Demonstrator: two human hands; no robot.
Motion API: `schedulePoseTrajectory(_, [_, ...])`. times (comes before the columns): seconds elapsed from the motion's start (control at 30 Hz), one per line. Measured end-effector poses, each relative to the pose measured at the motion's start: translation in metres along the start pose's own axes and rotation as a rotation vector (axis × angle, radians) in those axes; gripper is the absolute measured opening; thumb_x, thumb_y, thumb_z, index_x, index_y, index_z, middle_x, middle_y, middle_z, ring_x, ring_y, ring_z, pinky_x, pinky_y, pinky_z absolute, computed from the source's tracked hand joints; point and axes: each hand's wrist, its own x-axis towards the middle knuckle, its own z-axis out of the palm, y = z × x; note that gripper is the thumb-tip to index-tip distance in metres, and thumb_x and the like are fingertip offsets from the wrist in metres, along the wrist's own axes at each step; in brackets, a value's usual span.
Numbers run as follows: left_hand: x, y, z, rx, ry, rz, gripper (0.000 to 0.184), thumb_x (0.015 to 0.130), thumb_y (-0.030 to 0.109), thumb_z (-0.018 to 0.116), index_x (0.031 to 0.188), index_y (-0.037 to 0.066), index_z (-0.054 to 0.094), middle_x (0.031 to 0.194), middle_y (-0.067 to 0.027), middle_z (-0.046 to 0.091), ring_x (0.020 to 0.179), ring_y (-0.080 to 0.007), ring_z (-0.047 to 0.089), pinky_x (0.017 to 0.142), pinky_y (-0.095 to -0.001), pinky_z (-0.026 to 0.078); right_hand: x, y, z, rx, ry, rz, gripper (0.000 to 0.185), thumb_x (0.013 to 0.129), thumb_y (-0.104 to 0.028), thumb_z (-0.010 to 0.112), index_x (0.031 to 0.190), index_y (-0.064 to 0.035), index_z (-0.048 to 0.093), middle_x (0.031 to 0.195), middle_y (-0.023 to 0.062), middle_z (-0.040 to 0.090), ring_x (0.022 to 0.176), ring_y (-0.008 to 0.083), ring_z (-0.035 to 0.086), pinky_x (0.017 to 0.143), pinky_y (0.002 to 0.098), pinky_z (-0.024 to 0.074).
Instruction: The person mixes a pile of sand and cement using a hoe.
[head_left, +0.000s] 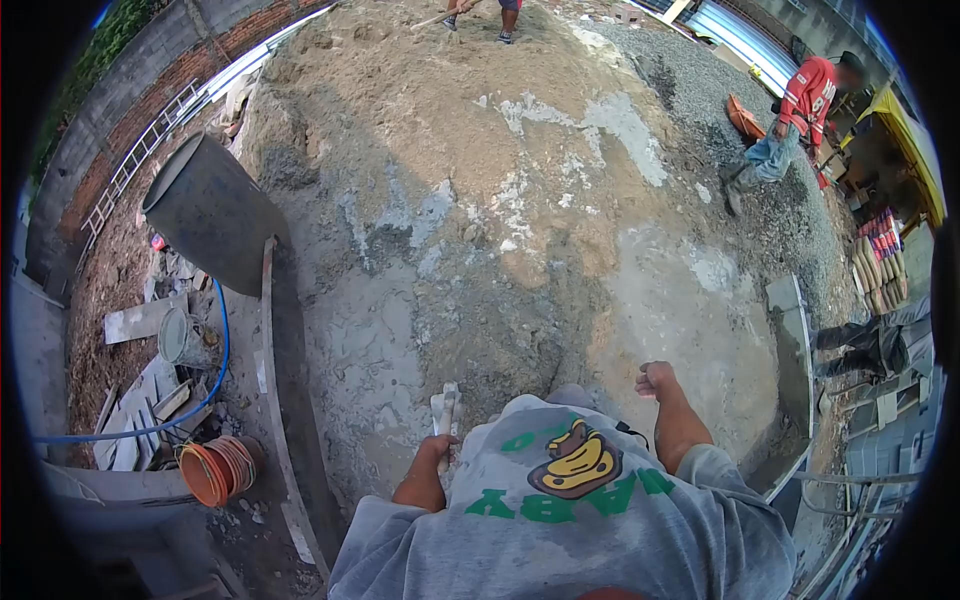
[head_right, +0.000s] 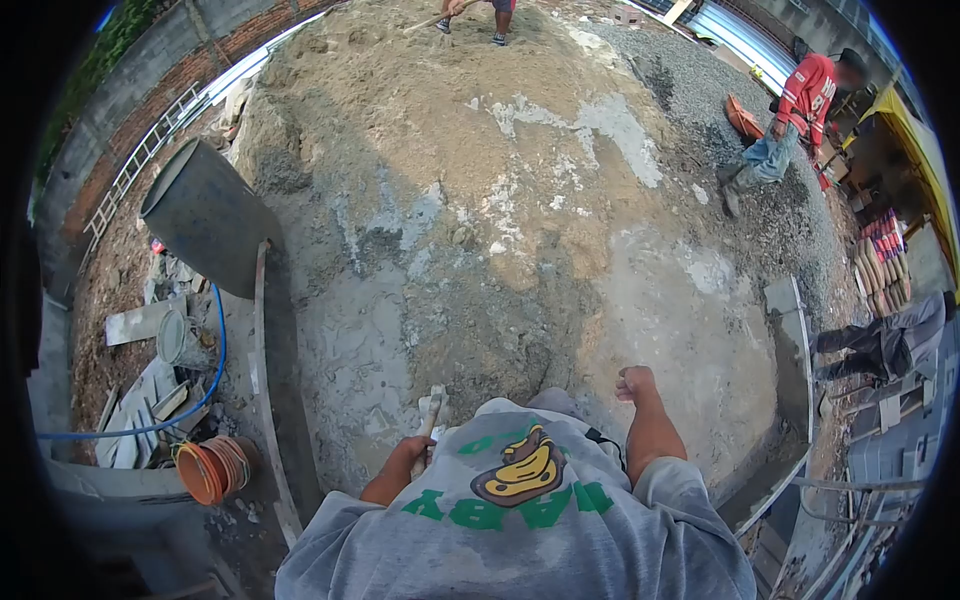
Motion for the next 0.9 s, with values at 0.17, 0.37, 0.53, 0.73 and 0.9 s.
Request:
schedulePoseTrajectory(0.17, [0.001, 0.001, 0.002, -0.011, 0.004, 0.015, 0.021, 0.078, 0.018, 0.066, 0.085, 0.001, 0.054, 0.066, -0.0081, 0.051, 0.051, -0.0221, 0.050, 0.048, -0.0380, 0.042, -0.005, -0.003, 0.000, -0.006, 0.013, -0.040, 0.040, 0.090, -0.017, 0.041, 0.124, 0.0012, 0.051, 0.101, 0.0237, 0.062, 0.073, 0.0345, 0.066, 0.062, 0.0429, 0.0567])
schedulePoseTrajectory(0.37, [0.009, -0.004, -0.002, 0.000, 0.018, -0.003, 0.018, 0.076, 0.013, 0.067, 0.085, 0.002, 0.056, 0.063, -0.0089, 0.052, 0.049, -0.0225, 0.052, 0.046, -0.0365, 0.046, 0.000, 0.002, -0.004, 0.076, 0.038, -0.063, 0.028, 0.084, -0.014, 0.055, 0.103, 0.0070, 0.057, 0.086, 0.0221, 0.064, 0.058, 0.0327, 0.063, 0.049, 0.0411, 0.0547])
schedulePoseTrajectory(0.53, [0.009, -0.006, -0.002, -0.031, 0.021, -0.007, 0.018, 0.076, 0.013, 0.067, 0.085, 0.002, 0.056, 0.064, -0.0084, 0.053, 0.050, -0.0224, 0.053, 0.046, -0.0371, 0.046, -0.007, -0.003, -0.005, 0.052, 0.044, -0.071, 0.029, 0.084, -0.015, 0.056, 0.101, 0.0083, 0.057, 0.086, 0.0223, 0.064, 0.059, 0.0320, 0.064, 0.051, 0.0414, 0.0556])
schedulePoseTrajectory(0.73, [0.004, -0.003, -0.001, -0.023, 0.030, -0.009, 0.018, 0.075, 0.013, 0.068, 0.083, 0.002, 0.057, 0.064, -0.0080, 0.054, 0.049, -0.0226, 0.053, 0.046, -0.0377, 0.046, -0.007, -0.009, -0.003, 0.023, 0.044, -0.080, 0.029, 0.084, -0.015, 0.054, 0.101, 0.0082, 0.056, 0.088, 0.0219, 0.064, 0.060, 0.0320, 0.065, 0.051, 0.0410, 0.0559])
schedulePoseTrajectory(0.9, [0.000, -0.002, -0.001, -0.016, 0.044, -0.012, 0.019, 0.074, 0.013, 0.070, 0.084, 0.002, 0.057, 0.064, -0.0083, 0.054, 0.048, -0.0230, 0.053, 0.046, -0.0377, 0.046, -0.005, -0.007, 0.004, 0.007, 0.026, -0.076, 0.031, 0.087, -0.016, 0.051, 0.108, 0.0064, 0.054, 0.092, 0.0222, 0.064, 0.065, 0.0325, 0.066, 0.055, 0.0413, 0.0565])
